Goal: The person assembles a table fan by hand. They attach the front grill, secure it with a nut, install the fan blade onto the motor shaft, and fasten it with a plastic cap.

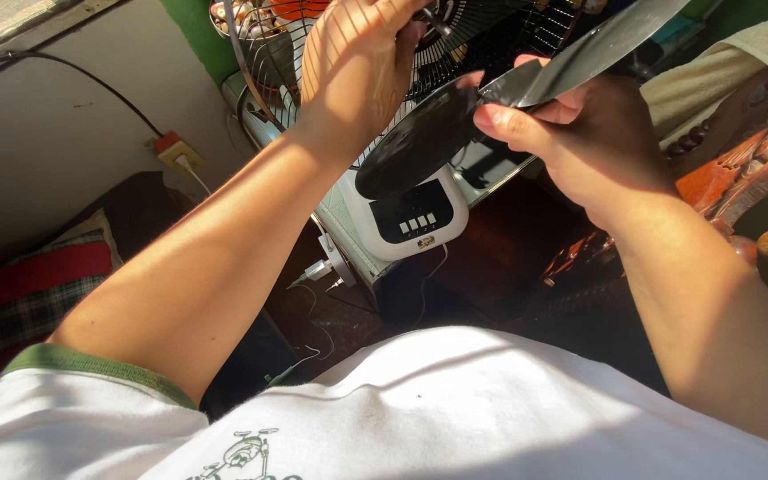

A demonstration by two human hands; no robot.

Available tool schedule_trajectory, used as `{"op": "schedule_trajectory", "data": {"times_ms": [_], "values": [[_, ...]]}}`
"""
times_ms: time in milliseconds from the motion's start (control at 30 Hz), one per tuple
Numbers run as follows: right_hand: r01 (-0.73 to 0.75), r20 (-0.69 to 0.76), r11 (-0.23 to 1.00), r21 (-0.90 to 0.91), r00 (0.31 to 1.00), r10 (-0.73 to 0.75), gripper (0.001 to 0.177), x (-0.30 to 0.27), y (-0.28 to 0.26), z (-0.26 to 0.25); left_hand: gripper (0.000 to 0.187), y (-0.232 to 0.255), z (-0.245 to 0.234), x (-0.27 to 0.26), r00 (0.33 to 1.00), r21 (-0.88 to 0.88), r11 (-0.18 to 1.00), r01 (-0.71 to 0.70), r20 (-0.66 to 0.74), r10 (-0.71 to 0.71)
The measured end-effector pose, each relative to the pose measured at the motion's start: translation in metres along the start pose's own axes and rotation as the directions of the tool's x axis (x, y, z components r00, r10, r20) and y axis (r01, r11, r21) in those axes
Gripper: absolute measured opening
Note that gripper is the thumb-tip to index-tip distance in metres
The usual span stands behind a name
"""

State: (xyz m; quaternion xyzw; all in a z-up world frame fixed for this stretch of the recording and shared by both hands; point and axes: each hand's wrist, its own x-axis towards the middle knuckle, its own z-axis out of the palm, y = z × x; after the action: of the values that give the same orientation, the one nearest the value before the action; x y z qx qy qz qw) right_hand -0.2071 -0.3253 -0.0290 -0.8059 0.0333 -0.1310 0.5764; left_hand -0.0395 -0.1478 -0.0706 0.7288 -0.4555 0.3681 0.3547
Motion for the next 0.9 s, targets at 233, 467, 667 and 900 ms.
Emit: {"op": "schedule_trajectory", "data": {"times_ms": [233, 467, 667, 900], "values": [[-0.072, 0.114, 0.989, 0.129, 0.992, 0.057, 0.034, 0.022, -0.002, -0.009, 0.028, -0.005, -0.004, 0.005, 0.998, -0.059, 0.996, -0.062, -0.015, 0.061], [-0.205, 0.23, 0.9, 0.385, 0.965, 0.122, 0.047, 0.045, 0.013, -0.003, 0.017, -0.007, -0.005, 0.008, 1.0, 0.007, 1.0, 0.006, 0.029, -0.006], [-0.338, 0.3, 0.772, 0.538, 0.933, 0.199, 0.05, 0.044, 0.019, 0.004, 0.017, -0.015, -0.003, 0.006, 1.0, -0.12, 0.993, 0.01, 0.003, -0.01], [-0.355, 0.347, 0.649, 0.673, 0.926, 0.147, 0.053, 0.051, 0.031, 0.006, 0.018, -0.01, -0.016, 0.017, 0.999, 0.051, 0.997, -0.054, 0.0, 0.054]]}}
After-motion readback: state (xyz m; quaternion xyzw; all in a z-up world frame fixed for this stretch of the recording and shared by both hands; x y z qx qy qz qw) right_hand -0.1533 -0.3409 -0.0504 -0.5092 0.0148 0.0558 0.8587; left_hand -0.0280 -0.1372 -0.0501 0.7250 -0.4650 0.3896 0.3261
